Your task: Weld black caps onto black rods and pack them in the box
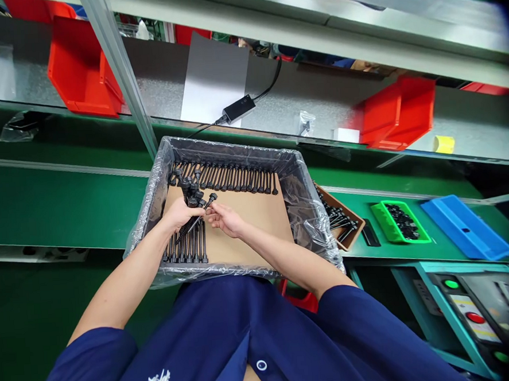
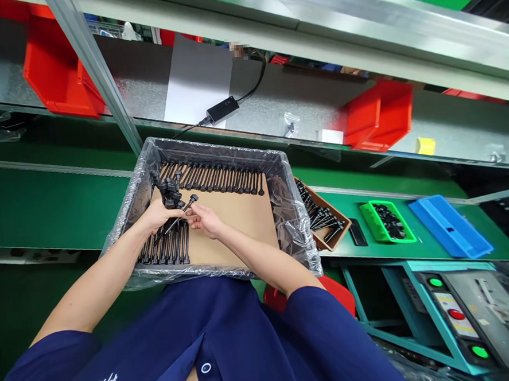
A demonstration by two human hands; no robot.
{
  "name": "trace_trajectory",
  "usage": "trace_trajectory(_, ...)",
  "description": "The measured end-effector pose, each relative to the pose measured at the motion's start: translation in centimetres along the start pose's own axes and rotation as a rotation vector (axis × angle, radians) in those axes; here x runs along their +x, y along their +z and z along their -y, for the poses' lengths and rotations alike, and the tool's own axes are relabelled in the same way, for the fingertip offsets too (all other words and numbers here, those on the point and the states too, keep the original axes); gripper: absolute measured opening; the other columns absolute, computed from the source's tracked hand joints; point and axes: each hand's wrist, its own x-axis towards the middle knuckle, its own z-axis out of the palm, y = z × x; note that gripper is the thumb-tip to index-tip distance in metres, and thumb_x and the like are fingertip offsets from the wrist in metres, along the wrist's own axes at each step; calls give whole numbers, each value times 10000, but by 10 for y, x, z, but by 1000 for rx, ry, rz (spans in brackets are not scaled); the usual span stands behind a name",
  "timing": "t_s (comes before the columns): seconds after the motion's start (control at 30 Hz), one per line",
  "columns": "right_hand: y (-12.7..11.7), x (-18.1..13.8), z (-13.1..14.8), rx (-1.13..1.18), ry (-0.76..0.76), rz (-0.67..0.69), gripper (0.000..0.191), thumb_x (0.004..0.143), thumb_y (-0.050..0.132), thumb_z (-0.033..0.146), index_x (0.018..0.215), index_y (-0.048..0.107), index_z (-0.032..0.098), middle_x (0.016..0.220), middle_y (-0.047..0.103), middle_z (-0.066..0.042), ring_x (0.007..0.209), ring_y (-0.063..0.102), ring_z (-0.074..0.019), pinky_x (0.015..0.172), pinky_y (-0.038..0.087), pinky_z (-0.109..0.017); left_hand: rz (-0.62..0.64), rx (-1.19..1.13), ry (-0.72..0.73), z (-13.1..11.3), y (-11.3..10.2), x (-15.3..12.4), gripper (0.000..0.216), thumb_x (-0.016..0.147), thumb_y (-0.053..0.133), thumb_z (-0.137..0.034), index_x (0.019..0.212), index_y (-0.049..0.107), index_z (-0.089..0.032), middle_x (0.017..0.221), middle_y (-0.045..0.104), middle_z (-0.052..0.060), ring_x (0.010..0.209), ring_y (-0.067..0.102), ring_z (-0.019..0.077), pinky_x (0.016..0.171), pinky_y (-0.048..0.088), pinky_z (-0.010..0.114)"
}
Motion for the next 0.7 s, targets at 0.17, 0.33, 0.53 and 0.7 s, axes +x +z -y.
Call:
trace_trajectory(0.17,3,7,19,265,89,-147,146,883,678,267,830,572,182,703,644,30,504,539,-54,454,432,-142,42,-40,17,4,6,2,363,478,859,-282,771,713,-123,730,712,48,708,649,203,769,519,369)
trace_trajectory(0.33,-14,11,2,-248,257,-264,281,892,660,194,678,478,181,461,554,46,349,480,-68,378,434,-157,-49,-61,5,9,1,6,349,513,854,-342,714,669,-126,601,649,16,555,586,159,623,497,321)
trace_trajectory(0.53,-5,12,-34,-717,356,-118,313,786,777,225,686,484,182,423,593,4,362,569,-117,366,428,-152,-11,23,46,10,1,7,309,559,827,-372,655,646,-141,565,618,6,544,566,153,606,467,296)
trace_trajectory(0.7,2,18,-40,-830,298,-97,343,807,753,311,607,508,179,418,586,-4,384,590,-126,405,443,-174,-6,58,32,7,3,5,296,589,805,-391,647,645,-149,563,619,16,551,572,163,614,467,303)
